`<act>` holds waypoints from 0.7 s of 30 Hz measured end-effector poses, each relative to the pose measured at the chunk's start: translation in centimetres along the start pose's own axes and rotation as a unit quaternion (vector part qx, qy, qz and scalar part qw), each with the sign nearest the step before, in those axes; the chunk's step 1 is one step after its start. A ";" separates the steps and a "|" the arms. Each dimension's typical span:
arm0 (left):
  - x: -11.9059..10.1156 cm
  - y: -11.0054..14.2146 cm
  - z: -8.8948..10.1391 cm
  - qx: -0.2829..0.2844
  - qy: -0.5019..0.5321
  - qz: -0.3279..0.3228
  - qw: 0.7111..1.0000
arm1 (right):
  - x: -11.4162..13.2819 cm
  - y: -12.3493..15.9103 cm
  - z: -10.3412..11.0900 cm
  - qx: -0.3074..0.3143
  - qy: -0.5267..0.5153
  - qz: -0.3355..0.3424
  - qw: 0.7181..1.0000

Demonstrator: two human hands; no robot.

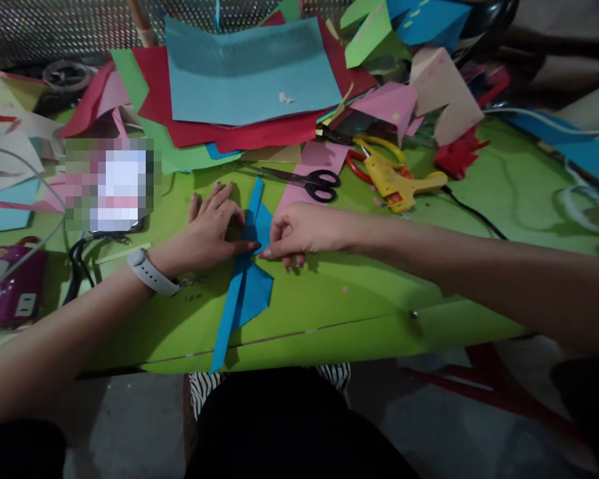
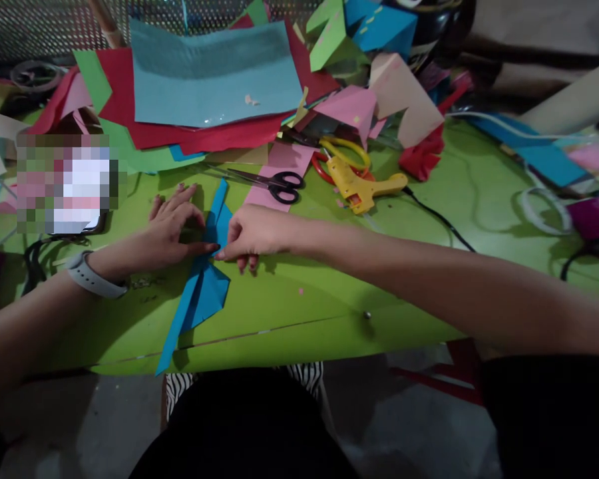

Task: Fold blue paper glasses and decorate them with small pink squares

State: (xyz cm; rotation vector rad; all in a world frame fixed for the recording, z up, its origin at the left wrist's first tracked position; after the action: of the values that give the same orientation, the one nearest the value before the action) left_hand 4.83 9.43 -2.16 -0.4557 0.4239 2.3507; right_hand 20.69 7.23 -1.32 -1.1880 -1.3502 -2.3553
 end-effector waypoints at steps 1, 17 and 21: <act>0.0 0.0 0.0 -0.001 -0.003 0.001 1.000 | -0.2 -0.2 -0.3 0.018 -0.026 -0.004 0.999; -0.1 0.0 0.0 0.013 0.018 0.005 1.000 | 0.0 -1.0 -0.5 0.023 -0.052 -0.023 0.998; -0.3 0.0 0.1 0.030 0.018 0.011 0.999 | -0.1 -1.2 -0.3 0.025 -0.031 -0.028 0.999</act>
State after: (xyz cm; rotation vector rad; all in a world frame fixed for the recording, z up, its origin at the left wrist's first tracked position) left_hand 4.98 9.30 -1.95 -0.4667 0.5173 2.3474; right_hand 19.96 7.64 -2.20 -1.2345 -1.4715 -2.3246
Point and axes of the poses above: each hand's wrist, its own y-axis away from the middle knuckle, its own z-axis out of the back of the hand, x = y × z, the point moved 5 cm from there along -y, towards the middle knuckle, and after that the axes turned 9 degrees about x, right-handed, at the moved point
